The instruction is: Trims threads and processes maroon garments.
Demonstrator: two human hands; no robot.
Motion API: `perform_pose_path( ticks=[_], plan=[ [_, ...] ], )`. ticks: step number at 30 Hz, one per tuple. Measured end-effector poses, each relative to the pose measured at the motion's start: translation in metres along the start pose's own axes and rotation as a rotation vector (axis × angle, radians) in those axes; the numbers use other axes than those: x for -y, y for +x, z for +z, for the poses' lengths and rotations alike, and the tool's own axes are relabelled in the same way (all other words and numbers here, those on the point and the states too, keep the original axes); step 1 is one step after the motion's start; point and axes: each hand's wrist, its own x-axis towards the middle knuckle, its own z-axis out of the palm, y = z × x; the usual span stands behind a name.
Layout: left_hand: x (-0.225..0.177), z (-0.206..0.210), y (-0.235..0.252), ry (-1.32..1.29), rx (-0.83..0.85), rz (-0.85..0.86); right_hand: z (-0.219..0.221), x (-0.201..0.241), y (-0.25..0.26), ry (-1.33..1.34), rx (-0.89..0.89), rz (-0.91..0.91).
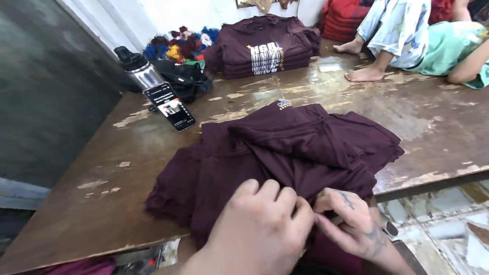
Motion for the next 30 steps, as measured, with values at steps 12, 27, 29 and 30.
perform_pose_path(
  ticks=[12,27,29,30],
  plan=[
    [-0.008,0.001,0.004,0.101,-0.001,0.077,-0.005,0.005,-0.002,-0.104,0.086,-0.035],
    [-0.005,0.064,-0.019,-0.823,-0.175,-0.514,-0.015,-0.006,-0.022,0.307,0.020,0.044],
    [-0.014,0.077,-0.015,-1.084,-0.282,-0.500,-0.012,-0.006,-0.017,0.223,0.001,0.064],
    [-0.018,0.081,-0.014,-1.239,-0.376,-0.489,-0.012,-0.006,-0.013,0.170,0.001,0.083]
  ],
)
